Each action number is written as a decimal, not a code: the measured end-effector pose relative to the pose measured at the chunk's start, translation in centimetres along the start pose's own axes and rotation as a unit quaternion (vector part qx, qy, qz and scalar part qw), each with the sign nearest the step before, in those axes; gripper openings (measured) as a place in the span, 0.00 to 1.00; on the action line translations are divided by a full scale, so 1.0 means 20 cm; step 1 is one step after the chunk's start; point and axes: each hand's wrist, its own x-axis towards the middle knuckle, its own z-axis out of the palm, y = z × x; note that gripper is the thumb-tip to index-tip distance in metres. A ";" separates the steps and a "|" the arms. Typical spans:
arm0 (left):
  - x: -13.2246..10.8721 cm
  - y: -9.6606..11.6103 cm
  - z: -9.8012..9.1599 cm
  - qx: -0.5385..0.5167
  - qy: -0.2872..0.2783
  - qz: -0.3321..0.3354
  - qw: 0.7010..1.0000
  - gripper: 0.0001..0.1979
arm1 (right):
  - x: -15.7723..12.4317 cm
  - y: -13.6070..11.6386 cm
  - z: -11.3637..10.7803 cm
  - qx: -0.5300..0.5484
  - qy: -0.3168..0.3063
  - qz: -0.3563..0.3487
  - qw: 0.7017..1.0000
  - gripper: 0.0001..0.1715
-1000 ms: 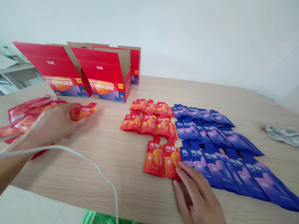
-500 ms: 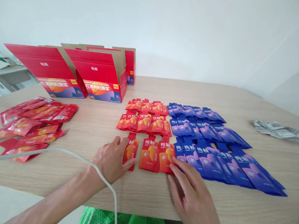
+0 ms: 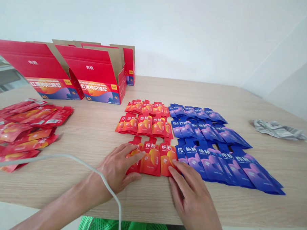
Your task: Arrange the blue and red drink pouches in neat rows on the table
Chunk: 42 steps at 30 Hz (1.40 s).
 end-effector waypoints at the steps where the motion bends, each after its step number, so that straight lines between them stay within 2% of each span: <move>1: 0.00 0.00 0.00 0.006 -0.002 0.001 1.000 0.31 | 0.00 0.00 0.00 0.001 -0.002 -0.001 1.000 0.15; 8: -0.01 0.03 -0.01 -0.003 -0.049 0.000 0.999 0.36 | -0.01 0.01 0.01 0.004 -0.004 -0.007 1.000 0.15; 13: 0.00 0.04 -0.03 0.008 -0.058 -0.014 0.998 0.34 | -0.02 0.01 0.01 0.008 -0.012 0.003 1.000 0.16; 17: 0.01 0.03 -0.03 0.025 -0.054 -0.013 0.998 0.31 | -0.02 0.01 0.01 0.014 -0.008 0.008 1.000 0.16; 23: 0.01 0.01 0.04 0.028 -0.017 -0.005 0.999 0.32 | -0.01 0.01 0.01 0.025 0.002 0.017 1.000 0.15; 26: 0.01 0.03 0.05 0.028 -0.015 -0.009 0.999 0.31 | -0.01 0.02 0.01 0.025 0.005 0.017 1.000 0.15; 30: 0.02 0.08 0.00 0.012 -0.041 -0.015 0.999 0.31 | -0.02 0.03 0.01 0.018 0.015 -0.001 1.000 0.13; 32: 0.03 0.07 -0.06 -0.005 -0.047 -0.017 0.999 0.31 | -0.03 0.05 0.02 0.013 0.022 -0.012 1.000 0.13; 35: 0.06 -0.10 -0.18 0.012 0.002 -0.043 0.999 0.29 | -0.05 0.07 0.02 0.005 0.025 -0.032 0.999 0.14; 37: 0.08 -0.30 -0.31 0.074 0.060 -0.102 0.990 0.26 | -0.05 0.08 0.03 0.000 0.023 -0.037 0.999 0.15; 38: 0.09 -0.41 -0.38 0.115 0.066 -0.148 0.980 0.26 | -0.06 0.09 0.03 -0.003 0.023 -0.038 0.999 0.16; 40: 0.10 -0.64 -0.53 0.198 0.056 -0.257 0.944 0.26 | -0.07 0.10 0.04 -0.005 0.021 -0.039 0.999 0.16; 41: 0.10 -0.74 -0.60 0.240 0.031 -0.320 0.916 0.27 | -0.07 0.10 0.04 -0.006 0.021 -0.041 0.999 0.17; 42: 0.09 -0.82 -0.65 0.269 -0.012 -0.354 0.896 0.29 | -0.07 0.11 0.04 -0.008 0.023 -0.043 0.999 0.17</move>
